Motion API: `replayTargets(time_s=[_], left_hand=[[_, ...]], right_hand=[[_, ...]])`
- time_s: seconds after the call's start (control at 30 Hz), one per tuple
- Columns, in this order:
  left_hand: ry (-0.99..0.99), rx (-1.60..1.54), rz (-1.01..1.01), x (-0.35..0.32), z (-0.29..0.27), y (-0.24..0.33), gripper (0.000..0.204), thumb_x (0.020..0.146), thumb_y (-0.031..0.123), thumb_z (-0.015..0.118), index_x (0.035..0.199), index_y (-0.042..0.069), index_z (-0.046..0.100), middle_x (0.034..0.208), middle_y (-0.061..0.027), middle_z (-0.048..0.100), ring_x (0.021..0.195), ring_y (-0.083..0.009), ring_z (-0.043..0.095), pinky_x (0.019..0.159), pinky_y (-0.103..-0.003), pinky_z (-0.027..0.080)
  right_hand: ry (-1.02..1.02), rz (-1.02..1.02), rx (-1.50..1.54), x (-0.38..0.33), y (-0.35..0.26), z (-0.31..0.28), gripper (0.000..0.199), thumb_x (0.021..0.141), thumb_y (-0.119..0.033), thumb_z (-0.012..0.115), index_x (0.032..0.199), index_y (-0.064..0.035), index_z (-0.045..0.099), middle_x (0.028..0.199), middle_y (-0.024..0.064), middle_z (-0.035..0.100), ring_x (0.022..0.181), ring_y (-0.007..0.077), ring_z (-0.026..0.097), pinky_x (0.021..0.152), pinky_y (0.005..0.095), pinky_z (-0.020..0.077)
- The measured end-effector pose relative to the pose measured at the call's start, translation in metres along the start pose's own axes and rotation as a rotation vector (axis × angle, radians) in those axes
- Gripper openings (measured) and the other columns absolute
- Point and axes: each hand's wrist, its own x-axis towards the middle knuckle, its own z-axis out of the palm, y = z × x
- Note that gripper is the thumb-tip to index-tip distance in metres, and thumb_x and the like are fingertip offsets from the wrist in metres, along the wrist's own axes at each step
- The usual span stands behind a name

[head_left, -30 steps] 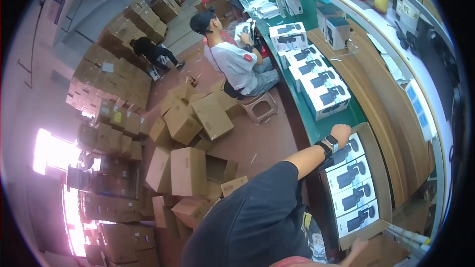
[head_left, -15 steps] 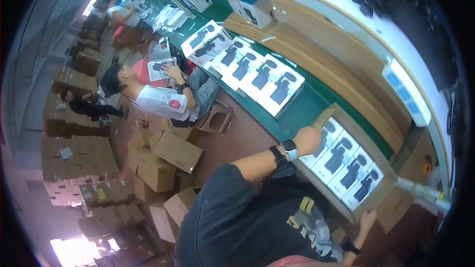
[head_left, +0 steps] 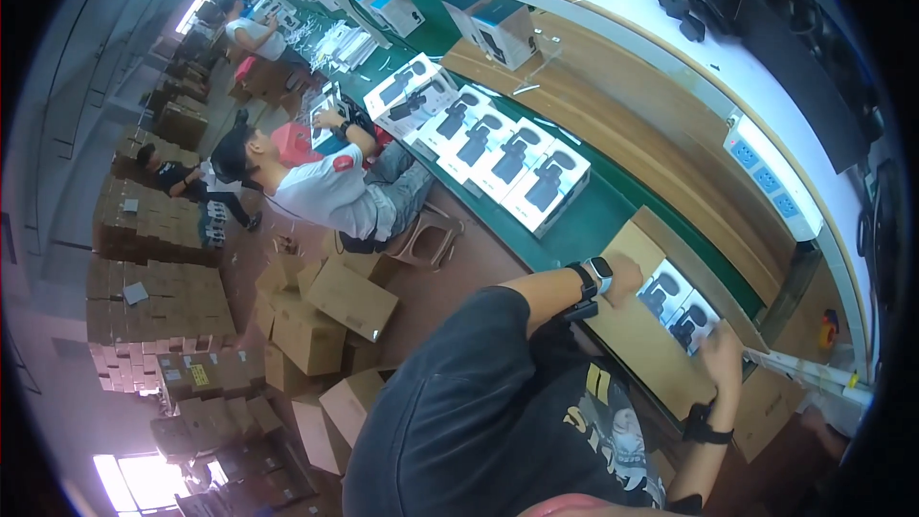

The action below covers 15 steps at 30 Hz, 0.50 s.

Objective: The person places boxes into a cardboard carton, closes the flaps, and seals the seams with a tape dispenser before repeating the process with a second carton.

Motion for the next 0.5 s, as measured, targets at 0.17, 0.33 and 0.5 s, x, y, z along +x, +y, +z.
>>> replayTargets(time_s=[0.17, 0.33, 0.5], left_hand=[[1.053, -0.073, -0.031, 0.002, 0.047, 0.004, 0.091, 0.047, 0.042, 0.091, 0.126, 0.009, 0.059, 0.138, -0.0237, 0.048, 0.129, -0.0384, 0.045, 0.106, -0.054, 0.032], [1.058, 0.138, -0.112, -0.009, 0.063, 0.003, 0.03, 0.068, 0.021, 0.067, 0.096, 0.008, 0.068, 0.111, -0.0241, 0.062, 0.111, -0.0391, 0.053, 0.097, -0.056, 0.038], [0.978, 0.123, -0.037, -0.018, 0.034, -0.031, 0.089, 0.077, 0.04, 0.072, 0.15, 0.0, 0.04, 0.157, -0.0361, 0.027, 0.144, -0.0546, 0.026, 0.118, -0.056, 0.026]], right_hand=[[0.545, 0.006, -0.248, 0.027, 0.02, 0.002, 0.051, 0.092, -0.045, 0.068, 0.119, -0.0019, 0.068, 0.117, 0.0249, 0.068, 0.112, 0.0418, 0.064, 0.095, 0.0478, 0.0495], [0.076, 0.245, -0.03, -0.018, -0.02, 0.048, 0.057, 0.091, -0.044, 0.067, 0.125, 0.0017, 0.065, 0.126, 0.0268, 0.064, 0.122, 0.0438, 0.058, 0.106, 0.0468, 0.0459], [0.375, -0.134, 0.072, -0.033, 0.061, 0.103, 0.049, 0.093, -0.034, 0.071, 0.123, 0.0037, 0.064, 0.128, 0.0247, 0.064, 0.127, 0.0386, 0.057, 0.11, 0.0455, 0.044]])
